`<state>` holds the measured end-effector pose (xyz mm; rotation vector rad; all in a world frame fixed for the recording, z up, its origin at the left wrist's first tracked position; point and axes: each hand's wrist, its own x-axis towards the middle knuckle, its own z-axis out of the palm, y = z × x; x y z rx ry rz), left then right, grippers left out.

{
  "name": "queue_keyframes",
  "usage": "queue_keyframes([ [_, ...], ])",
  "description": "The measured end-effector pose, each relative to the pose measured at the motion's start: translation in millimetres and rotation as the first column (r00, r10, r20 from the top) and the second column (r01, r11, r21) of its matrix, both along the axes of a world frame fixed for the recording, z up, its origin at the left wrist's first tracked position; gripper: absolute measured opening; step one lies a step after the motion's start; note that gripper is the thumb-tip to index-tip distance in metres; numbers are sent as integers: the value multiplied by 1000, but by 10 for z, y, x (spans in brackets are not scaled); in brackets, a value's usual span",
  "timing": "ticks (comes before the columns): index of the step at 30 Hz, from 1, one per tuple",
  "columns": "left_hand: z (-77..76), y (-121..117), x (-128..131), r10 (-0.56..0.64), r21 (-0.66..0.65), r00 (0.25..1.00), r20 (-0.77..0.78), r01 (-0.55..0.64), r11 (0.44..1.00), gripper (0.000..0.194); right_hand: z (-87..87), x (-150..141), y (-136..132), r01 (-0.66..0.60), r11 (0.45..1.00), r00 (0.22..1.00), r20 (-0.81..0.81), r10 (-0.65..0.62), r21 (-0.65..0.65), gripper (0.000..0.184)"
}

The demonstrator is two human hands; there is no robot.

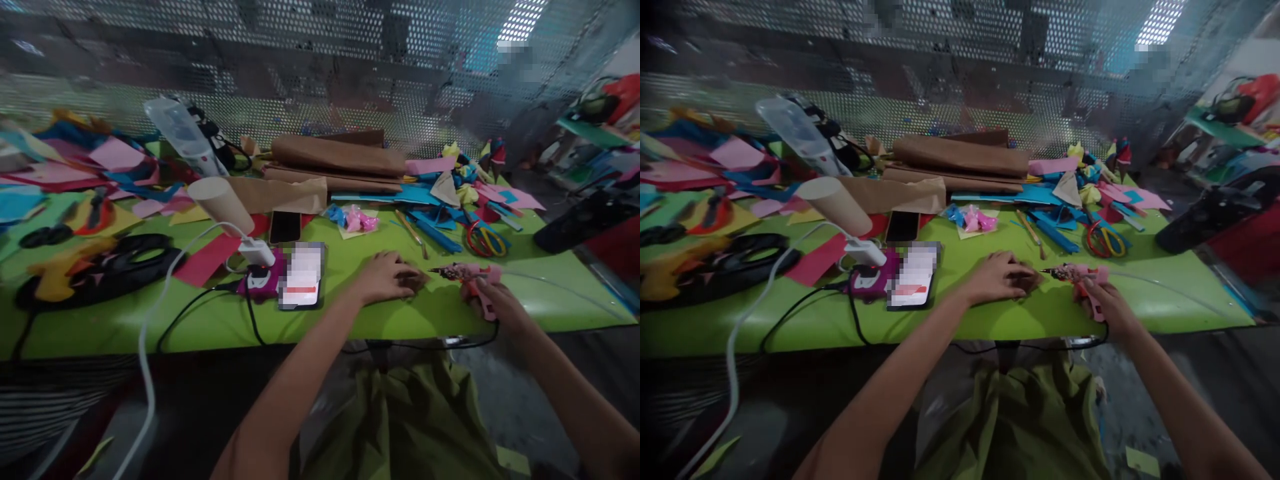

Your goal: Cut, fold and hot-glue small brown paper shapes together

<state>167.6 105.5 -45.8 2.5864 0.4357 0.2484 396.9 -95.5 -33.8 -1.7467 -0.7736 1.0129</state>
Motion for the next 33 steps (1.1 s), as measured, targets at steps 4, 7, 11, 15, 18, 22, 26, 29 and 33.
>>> queue_keyframes([
  [4,-2,0,-7,5,3,1000,11,-5,1000,54,5,-7,7,0,1000,1000,7,0,-2,58],
  [7,-12,4,-3,12,-2,1000,10,-12,1000,56,-9,-23,4,12,1000,1000,0,-12,-13,59],
  [11,-35,6,14,8,4,999,47,-8,1000,55,-34,-27,9,15,1000,1000,15,-16,17,57],
  [15,-51,8,28,13,0,1000,27,-13,1000,57,-59,-2,10,15,1000,998,67,-14,-7,56],
  [18,-58,12,28,7,6,999,36,-7,1000,57,-74,22,-1,-13,1000,997,72,14,-20,53],
  [22,-54,9,17,20,6,998,53,-20,1000,56,-72,32,-9,-17,1000,999,45,18,-11,52],
  [26,-46,5,15,20,-4,999,41,-20,1000,57,-81,32,-10,-1,1000,999,43,1,-15,51],
  [29,-53,10,20,17,8,999,39,-17,1000,57,-87,19,-18,20,1000,999,39,-21,12,48],
  [33,-69,18,23,14,14,999,45,-14,1000,57,-46,-15,-16,36,999,999,31,-37,10,47],
])
